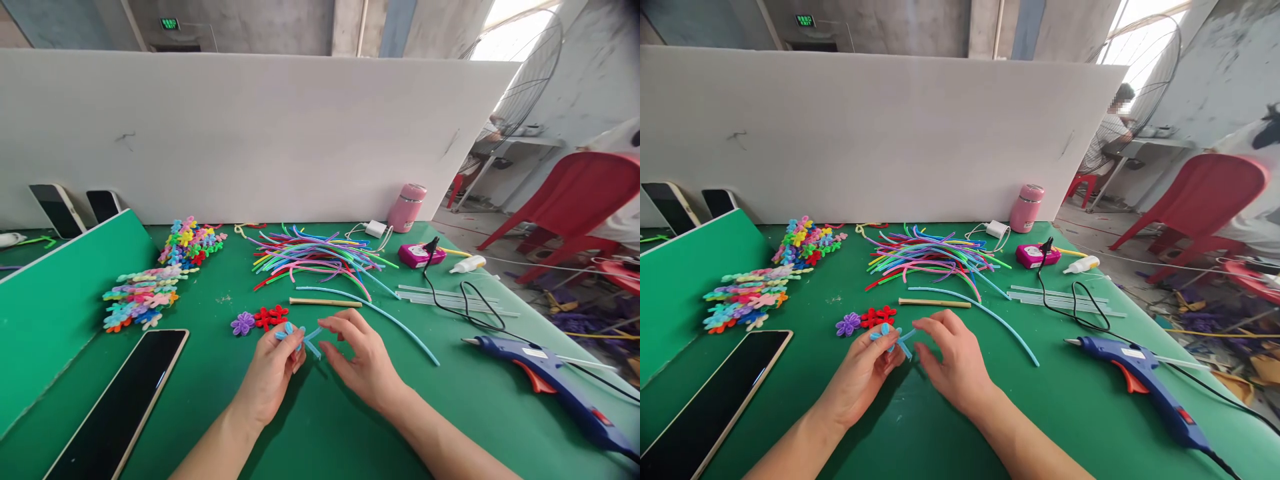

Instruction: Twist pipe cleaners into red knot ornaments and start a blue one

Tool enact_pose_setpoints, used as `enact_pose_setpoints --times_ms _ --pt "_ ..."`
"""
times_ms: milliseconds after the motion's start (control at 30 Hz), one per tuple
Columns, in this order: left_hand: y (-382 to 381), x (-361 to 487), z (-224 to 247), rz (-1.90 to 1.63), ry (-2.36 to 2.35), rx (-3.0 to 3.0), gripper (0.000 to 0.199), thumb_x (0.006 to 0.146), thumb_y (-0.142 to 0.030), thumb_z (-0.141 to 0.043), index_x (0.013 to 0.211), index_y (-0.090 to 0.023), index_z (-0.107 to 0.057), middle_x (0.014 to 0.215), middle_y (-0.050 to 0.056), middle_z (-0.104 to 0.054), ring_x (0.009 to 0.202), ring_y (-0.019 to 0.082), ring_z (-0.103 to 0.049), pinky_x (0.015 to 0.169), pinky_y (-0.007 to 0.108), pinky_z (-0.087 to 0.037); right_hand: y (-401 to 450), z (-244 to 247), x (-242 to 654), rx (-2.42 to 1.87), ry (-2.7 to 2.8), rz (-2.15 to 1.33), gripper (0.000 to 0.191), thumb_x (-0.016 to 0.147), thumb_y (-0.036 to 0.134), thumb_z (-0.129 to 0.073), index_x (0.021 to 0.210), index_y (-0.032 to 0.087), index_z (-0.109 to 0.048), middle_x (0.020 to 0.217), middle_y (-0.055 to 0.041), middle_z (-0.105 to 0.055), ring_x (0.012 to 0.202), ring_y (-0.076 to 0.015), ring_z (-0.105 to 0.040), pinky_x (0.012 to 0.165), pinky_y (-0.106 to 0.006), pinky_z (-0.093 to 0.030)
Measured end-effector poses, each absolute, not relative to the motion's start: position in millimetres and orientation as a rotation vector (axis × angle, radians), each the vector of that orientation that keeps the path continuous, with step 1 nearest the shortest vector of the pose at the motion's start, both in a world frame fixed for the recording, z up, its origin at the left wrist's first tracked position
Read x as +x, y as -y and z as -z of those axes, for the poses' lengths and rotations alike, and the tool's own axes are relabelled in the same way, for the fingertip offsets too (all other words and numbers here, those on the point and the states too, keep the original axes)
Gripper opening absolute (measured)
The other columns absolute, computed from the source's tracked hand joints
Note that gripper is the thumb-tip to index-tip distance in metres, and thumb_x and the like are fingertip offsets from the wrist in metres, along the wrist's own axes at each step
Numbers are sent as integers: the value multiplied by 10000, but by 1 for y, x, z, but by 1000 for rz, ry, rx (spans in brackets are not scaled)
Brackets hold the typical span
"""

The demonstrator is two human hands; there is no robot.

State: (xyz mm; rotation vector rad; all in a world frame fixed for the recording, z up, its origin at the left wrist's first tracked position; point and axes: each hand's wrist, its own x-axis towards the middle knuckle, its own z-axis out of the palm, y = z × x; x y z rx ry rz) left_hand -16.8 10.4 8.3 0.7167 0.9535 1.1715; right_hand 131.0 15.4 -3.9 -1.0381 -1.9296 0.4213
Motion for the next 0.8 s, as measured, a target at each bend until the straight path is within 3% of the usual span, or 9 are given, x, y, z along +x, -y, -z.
enact_pose_setpoints --times_ms 200,400,633,800 --pt "-8 -15 -7 -1126 -944 667 222 640 -266 -667 560 -157 -491 515 -66 -394 492 68 -368 490 194 -341 -14 -1 132 -996 2175 -72 168 796 227 -490 915 202 -606 775 -58 -543 675 -159 -466 585 -269 -403" --pt "-6 -13 -7 -1109 -929 711 220 645 -270 -665 561 -164 -492 538 -63 -398 519 76 -385 524 205 -355 -14 -3 131 -977 2172 -101 171 828 254 -452 787 183 -602 728 -56 -551 646 -154 -452 585 -271 -383" --pt "-5 -13 -3 -1128 -1005 949 247 725 -308 -581 566 -172 -448 547 -56 -362 540 88 -346 511 204 -312 -13 -3 126 -1101 1925 -659 139 795 235 -470 691 170 -535 677 -24 -498 624 -134 -442 559 -250 -356" --pt "-3 -14 -3 -1116 -1111 1164 273 779 -332 -503 571 -185 -406 555 -54 -333 537 94 -312 494 210 -277 -14 0 120 -1094 1540 -1263 240 772 345 -477 613 171 -434 543 47 -345 501 -86 -300 468 -220 -251"
